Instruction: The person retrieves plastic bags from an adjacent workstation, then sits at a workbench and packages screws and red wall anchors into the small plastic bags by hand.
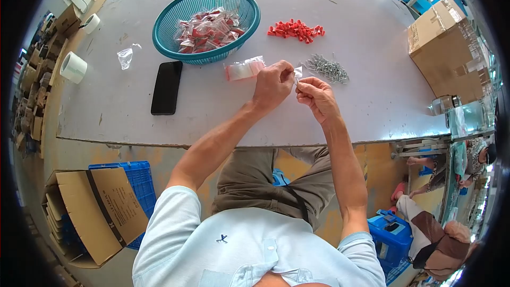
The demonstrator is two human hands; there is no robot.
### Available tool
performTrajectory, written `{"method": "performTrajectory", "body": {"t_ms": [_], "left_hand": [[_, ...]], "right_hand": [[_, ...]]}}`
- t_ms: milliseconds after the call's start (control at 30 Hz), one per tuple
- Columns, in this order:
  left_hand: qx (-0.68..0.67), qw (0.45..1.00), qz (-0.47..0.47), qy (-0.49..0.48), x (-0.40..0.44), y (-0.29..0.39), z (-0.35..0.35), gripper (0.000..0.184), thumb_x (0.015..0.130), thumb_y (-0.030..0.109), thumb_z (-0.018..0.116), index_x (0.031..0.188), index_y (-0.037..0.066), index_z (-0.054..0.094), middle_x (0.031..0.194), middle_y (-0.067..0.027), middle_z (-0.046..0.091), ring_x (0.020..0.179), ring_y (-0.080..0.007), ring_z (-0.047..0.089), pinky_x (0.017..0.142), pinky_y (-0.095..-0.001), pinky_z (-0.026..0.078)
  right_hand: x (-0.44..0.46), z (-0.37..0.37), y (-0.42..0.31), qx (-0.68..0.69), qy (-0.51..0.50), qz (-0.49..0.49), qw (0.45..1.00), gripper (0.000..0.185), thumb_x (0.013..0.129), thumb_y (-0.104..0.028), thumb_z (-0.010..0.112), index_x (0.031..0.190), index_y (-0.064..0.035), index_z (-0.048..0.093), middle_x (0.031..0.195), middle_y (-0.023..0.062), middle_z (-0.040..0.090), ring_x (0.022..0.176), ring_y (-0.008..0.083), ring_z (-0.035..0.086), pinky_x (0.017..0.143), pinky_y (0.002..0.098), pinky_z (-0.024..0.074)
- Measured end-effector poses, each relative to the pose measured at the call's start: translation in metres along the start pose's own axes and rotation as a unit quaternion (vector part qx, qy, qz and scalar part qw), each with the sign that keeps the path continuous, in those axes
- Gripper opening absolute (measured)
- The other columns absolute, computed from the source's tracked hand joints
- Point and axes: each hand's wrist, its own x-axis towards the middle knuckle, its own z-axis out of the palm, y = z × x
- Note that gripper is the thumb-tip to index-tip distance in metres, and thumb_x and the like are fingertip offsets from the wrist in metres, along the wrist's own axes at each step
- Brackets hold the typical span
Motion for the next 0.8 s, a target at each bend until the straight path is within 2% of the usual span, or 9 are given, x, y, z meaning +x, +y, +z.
{"method": "performTrajectory", "body": {"t_ms": [67,167,400,500,567,600,733,767,800], "left_hand": [[0.029,0.998,0.053,-0.003,-0.001,0.001,-0.001,0.007,0.090,0.002,0.072,0.096,0.000,0.068,0.087,-0.0169,0.073,0.076,-0.0288,0.075,0.066,-0.0374,0.060],[0.073,0.993,0.090,-0.013,-0.001,0.000,-0.002,0.010,0.091,0.001,0.073,0.100,0.002,0.069,0.091,-0.0139,0.074,0.077,-0.0246,0.075,0.067,-0.0331,0.061],[0.104,0.983,0.147,-0.038,-0.003,0.000,-0.001,0.009,0.091,0.000,0.071,0.099,0.003,0.068,0.090,-0.0148,0.072,0.075,-0.0274,0.074,0.066,-0.0348,0.061],[0.104,0.983,0.141,-0.046,-0.005,0.003,0.000,0.010,0.090,0.000,0.071,0.099,0.002,0.068,0.090,-0.0143,0.073,0.074,-0.0265,0.074,0.066,-0.0349,0.060],[0.056,0.993,0.083,-0.069,-0.006,0.005,-0.001,0.007,0.091,0.002,0.068,0.097,0.001,0.066,0.091,-0.0187,0.073,0.079,-0.0363,0.074,0.069,-0.0437,0.059],[0.056,0.993,0.082,-0.068,-0.006,0.005,0.000,0.007,0.091,0.002,0.068,0.097,0.001,0.066,0.091,-0.0187,0.073,0.079,-0.0363,0.074,0.069,-0.0437,0.059],[0.018,0.997,-0.006,-0.071,-0.005,0.006,0.002,0.010,0.089,0.006,0.072,0.097,0.000,0.071,0.085,-0.0182,0.075,0.079,-0.0280,0.076,0.070,-0.0369,0.061],[0.001,0.997,-0.043,-0.069,-0.005,0.007,0.003,0.012,0.088,0.007,0.073,0.097,-0.001,0.072,0.082,-0.0171,0.076,0.077,-0.0241,0.077,0.070,-0.0345,0.062],[0.001,0.997,-0.043,-0.069,-0.003,0.004,0.003,0.012,0.088,0.007,0.073,0.097,-0.001,0.072,0.082,-0.0171,0.076,0.077,-0.0241,0.077,0.070,-0.0345,0.062]], "right_hand": [[0.002,-0.001,0.000,-0.008,0.003,0.008,1.000,0.012,0.092,-0.006,0.075,0.100,0.0023,0.071,0.087,0.0113,0.074,0.070,0.0136,0.073,0.063,0.0239,0.0650],[0.007,-0.006,-0.001,-0.022,0.010,0.030,0.999,0.012,0.091,-0.006,0.076,0.098,0.0024,0.071,0.086,0.0111,0.073,0.070,0.0137,0.073,0.062,0.0240,0.0648],[0.013,-0.019,-0.005,-0.001,0.028,0.041,0.999,0.010,0.093,-0.004,0.074,0.100,0.0018,0.070,0.085,0.0114,0.074,0.070,0.0143,0.074,0.065,0.0249,0.0659],[0.013,-0.018,-0.003,0.011,0.043,0.021,0.999,0.010,0.094,-0.004,0.074,0.101,0.0018,0.069,0.086,0.0113,0.074,0.072,0.0146,0.074,0.067,0.0255,0.0666],[0.012,-0.013,0.001,0.009,0.051,0.007,0.999,0.010,0.094,-0.005,0.074,0.101,0.0019,0.069,0.086,0.0111,0.074,0.072,0.0147,0.074,0.068,0.0260,0.0670],[0.012,-0.010,0.003,-0.004,0.070,-0.020,0.997,0.011,0.095,-0.006,0.074,0.100,0.0018,0.069,0.086,0.0108,0.074,0.073,0.0145,0.074,0.068,0.0265,0.0669],[0.011,0.003,0.011,-0.068,0.113,-0.091,0.987,0.012,0.096,-0.009,0.074,0.100,0.0017,0.069,0.088,0.0103,0.074,0.073,0.0143,0.074,0.068,0.0280,0.0669],[0.012,0.003,0.011,-0.068,0.113,-0.090,0.987,0.012,0.096,-0.009,0.074,0.100,0.0017,0.069,0.088,0.0103,0.074,0.073,0.0143,0.074,0.068,0.0280,0.0669],[0.013,0.002,0.012,-0.059,0.108,-0.082,0.989,0.013,0.096,-0.009,0.074,0.100,0.0013,0.068,0.089,0.0104,0.074,0.073,0.0142,0.074,0.069,0.0281,0.0668]]}}
